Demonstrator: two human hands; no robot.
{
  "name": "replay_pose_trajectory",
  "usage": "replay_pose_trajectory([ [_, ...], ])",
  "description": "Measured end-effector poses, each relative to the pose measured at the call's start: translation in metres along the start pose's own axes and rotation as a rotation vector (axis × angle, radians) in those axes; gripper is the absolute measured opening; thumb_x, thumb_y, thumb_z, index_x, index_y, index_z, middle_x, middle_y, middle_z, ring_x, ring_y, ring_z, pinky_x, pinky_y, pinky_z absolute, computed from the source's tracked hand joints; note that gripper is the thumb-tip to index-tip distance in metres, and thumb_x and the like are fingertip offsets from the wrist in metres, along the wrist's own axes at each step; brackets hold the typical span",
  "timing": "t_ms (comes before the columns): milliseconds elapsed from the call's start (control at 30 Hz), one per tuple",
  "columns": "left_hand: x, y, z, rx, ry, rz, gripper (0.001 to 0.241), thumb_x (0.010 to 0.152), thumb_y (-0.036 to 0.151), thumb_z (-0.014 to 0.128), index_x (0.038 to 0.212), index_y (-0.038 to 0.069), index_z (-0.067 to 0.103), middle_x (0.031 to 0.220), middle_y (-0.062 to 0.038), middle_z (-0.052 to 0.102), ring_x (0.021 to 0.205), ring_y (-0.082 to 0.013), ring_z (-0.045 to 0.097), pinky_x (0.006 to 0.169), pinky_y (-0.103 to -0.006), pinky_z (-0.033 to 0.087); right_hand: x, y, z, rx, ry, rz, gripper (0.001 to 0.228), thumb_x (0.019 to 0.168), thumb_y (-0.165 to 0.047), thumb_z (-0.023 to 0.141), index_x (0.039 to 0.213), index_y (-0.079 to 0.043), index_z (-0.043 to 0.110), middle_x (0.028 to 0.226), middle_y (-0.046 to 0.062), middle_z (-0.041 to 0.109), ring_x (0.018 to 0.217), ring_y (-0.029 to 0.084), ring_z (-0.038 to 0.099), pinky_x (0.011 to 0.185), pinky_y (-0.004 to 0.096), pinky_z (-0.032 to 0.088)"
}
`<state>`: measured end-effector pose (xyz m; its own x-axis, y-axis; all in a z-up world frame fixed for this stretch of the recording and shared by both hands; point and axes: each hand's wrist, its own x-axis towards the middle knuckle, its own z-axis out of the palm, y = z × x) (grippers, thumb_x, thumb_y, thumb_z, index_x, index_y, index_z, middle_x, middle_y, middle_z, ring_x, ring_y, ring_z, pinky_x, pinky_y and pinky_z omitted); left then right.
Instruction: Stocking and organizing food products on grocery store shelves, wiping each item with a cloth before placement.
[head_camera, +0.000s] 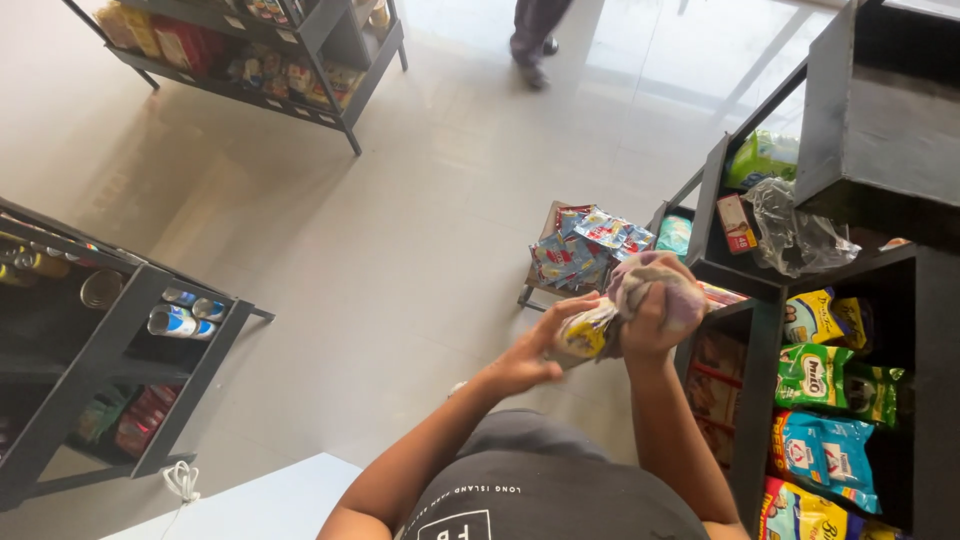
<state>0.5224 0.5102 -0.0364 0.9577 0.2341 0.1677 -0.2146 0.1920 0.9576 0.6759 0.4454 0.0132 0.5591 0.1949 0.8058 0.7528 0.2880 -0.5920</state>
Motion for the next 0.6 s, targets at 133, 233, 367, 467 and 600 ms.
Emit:
replay_pose_trajectory([
  [133, -0.001, -0.017, 0.01, 0.426, 0.239, 0.2, 0.096, 0.071, 0.063, 0.078, 0.149, 0.016, 0.045, 0.145, -0.012, 0.052, 0.129, -0.0348, 0.053, 0.107, -0.0515, 0.042, 0.002, 0.0, 0.003, 0.165, 0.048, 0.147, 0.026, 0.093, -0.01, 0.047, 0.078, 0.002, 0.064, 0.078, 0.014, 0.064, 0.065, 0.019, 0.06, 0.063, 0.029, 0.051],
  [233, -0.006, -0.045, 0.009, 0.23, 0.457, 0.153, 0.048, 0.089, 0.024, 0.074, 0.131, 0.013, 0.054, 0.107, -0.007, 0.067, 0.094, -0.027, 0.07, 0.082, -0.041, 0.058, 0.003, 0.011, 0.01, 0.379, 0.074, 0.317, 0.026, 0.099, -0.019, 0.041, 0.087, -0.002, 0.057, 0.077, 0.013, 0.059, 0.064, 0.018, 0.053, 0.064, 0.029, 0.048],
  [367, -0.01, -0.048, 0.008, -0.09, 0.769, -0.022, 0.036, 0.095, 0.011, 0.071, 0.128, 0.008, 0.056, 0.099, -0.003, 0.067, 0.085, -0.0125, 0.063, 0.081, -0.0328, 0.054, 0.02, -0.04, 0.038, 0.399, 0.28, 0.29, 0.027, 0.109, -0.032, 0.041, 0.117, -0.007, 0.045, 0.088, 0.018, 0.051, 0.089, 0.027, 0.048, 0.095, 0.041, 0.041],
  [467, -0.008, -0.018, 0.007, -0.083, 0.933, -0.078, 0.041, 0.102, 0.02, 0.065, 0.136, 0.007, 0.047, 0.114, -0.008, 0.062, 0.096, -0.0146, 0.057, 0.094, -0.0357, 0.05, -0.034, -0.038, 0.035, -0.138, -0.316, 0.111, 0.036, 0.113, -0.035, 0.042, 0.118, 0.0, 0.049, 0.102, 0.023, 0.048, 0.097, 0.036, 0.047, 0.102, 0.051, 0.031],
  [600, -0.016, -0.04, -0.011, -0.053, 0.914, -0.071, 0.051, 0.098, 0.014, 0.067, 0.143, 0.005, 0.044, 0.116, -0.011, 0.065, 0.1, -0.0159, 0.059, 0.097, -0.0355, 0.05, -0.047, -0.049, 0.05, -0.414, -0.571, -0.119, 0.066, 0.087, -0.05, 0.066, 0.136, -0.006, 0.058, 0.135, 0.017, 0.059, 0.12, 0.034, 0.059, 0.108, 0.047, 0.041],
])
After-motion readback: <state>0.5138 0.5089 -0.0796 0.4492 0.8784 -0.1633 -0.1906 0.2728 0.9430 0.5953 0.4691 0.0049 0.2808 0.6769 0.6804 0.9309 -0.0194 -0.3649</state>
